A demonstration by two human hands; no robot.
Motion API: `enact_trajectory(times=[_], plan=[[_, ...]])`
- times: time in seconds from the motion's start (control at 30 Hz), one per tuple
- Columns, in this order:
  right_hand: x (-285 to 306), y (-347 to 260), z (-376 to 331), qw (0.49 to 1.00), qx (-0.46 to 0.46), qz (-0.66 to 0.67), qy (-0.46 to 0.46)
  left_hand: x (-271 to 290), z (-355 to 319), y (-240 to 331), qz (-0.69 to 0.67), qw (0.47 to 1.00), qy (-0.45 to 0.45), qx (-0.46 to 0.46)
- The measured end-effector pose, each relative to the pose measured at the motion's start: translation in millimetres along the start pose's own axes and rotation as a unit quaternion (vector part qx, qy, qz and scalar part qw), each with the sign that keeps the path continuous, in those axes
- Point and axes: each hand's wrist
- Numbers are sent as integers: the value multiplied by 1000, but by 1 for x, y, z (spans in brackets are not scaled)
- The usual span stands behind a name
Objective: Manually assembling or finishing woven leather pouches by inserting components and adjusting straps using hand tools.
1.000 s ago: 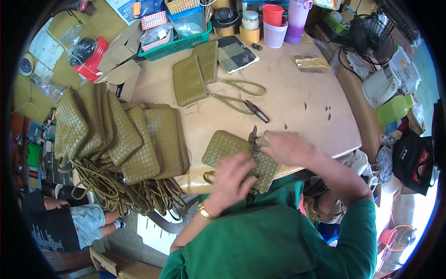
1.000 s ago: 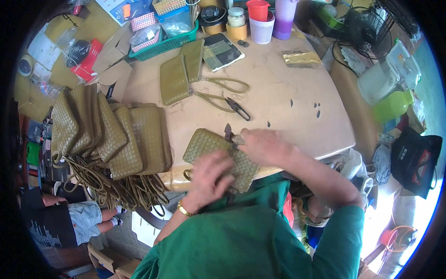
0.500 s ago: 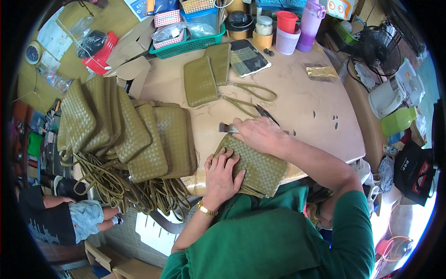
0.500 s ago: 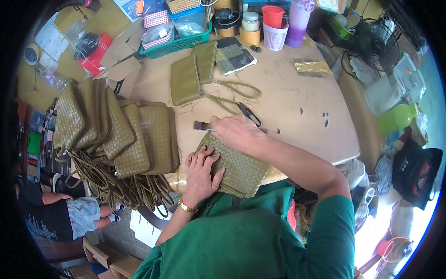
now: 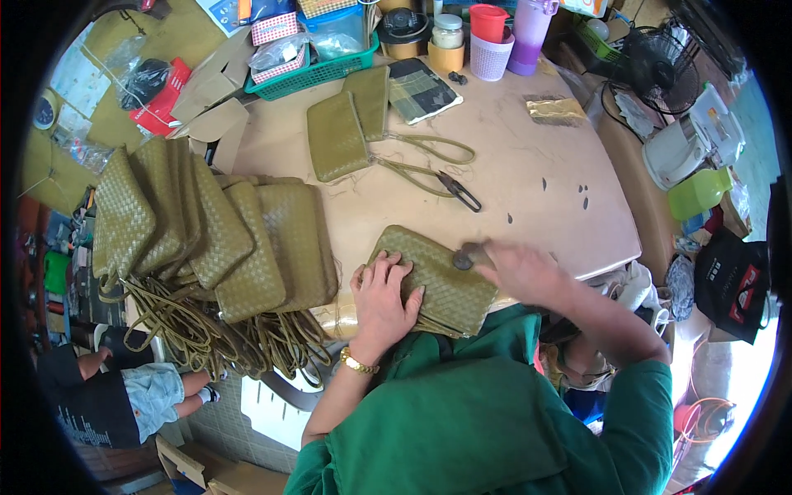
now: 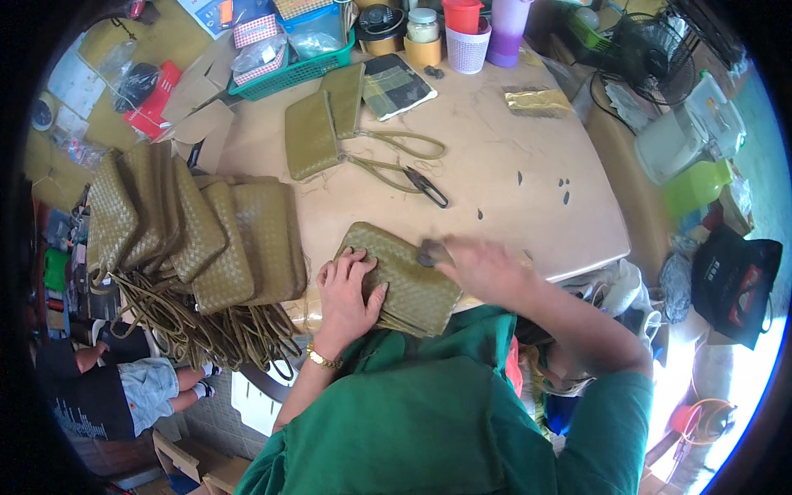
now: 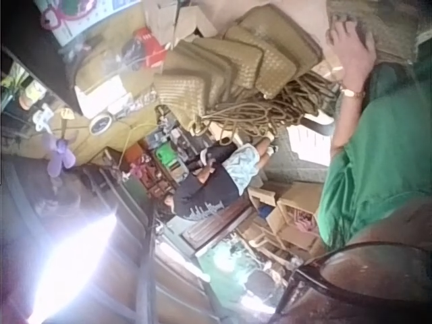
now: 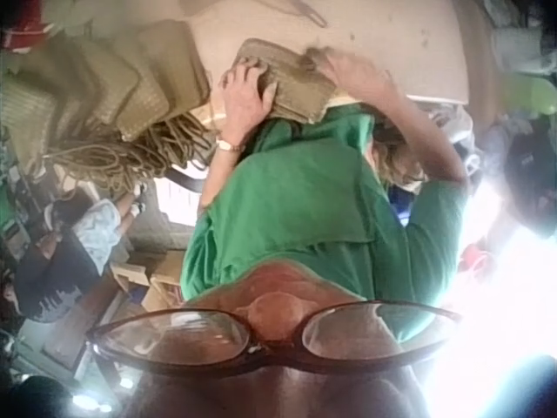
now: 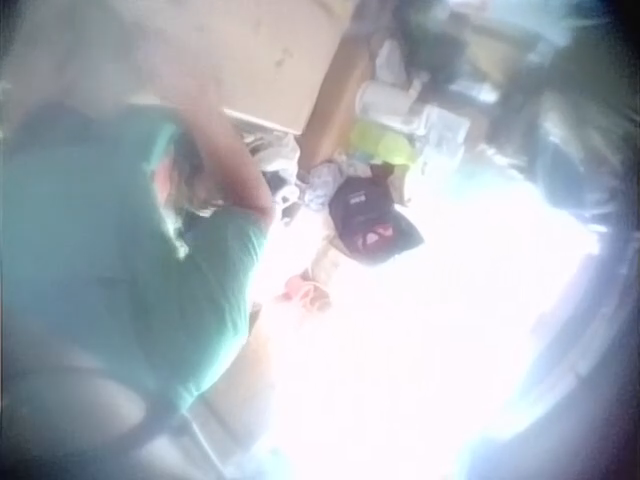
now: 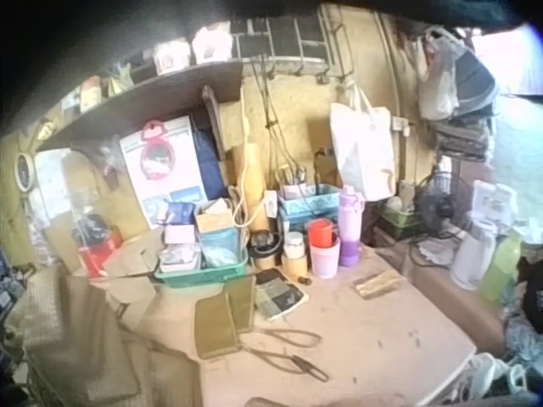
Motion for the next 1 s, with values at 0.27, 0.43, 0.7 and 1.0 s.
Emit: enact_trajectory(times=[0.27,0.43,0.7,1.0], plan=[[34,52,22,983,-141,-93,78,-4,62,-34,-64,991,49,111],[7,100,38,956,-125,-237,120,-10,64,-40,-279,954,-17,105],[-2,-39,19,993,23,85,-74,29,34,-10,-538,822,175,68],[20,-35,49,973,-42,228,2,34,-5,-48,-736,656,-131,105]])
Point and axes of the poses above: each hand's wrist, its own z-axis towards the middle knuckle, its own x-axis out of the back of the hand, y = z × x, and after that the axes turned 4 degrees about -y, right-handed
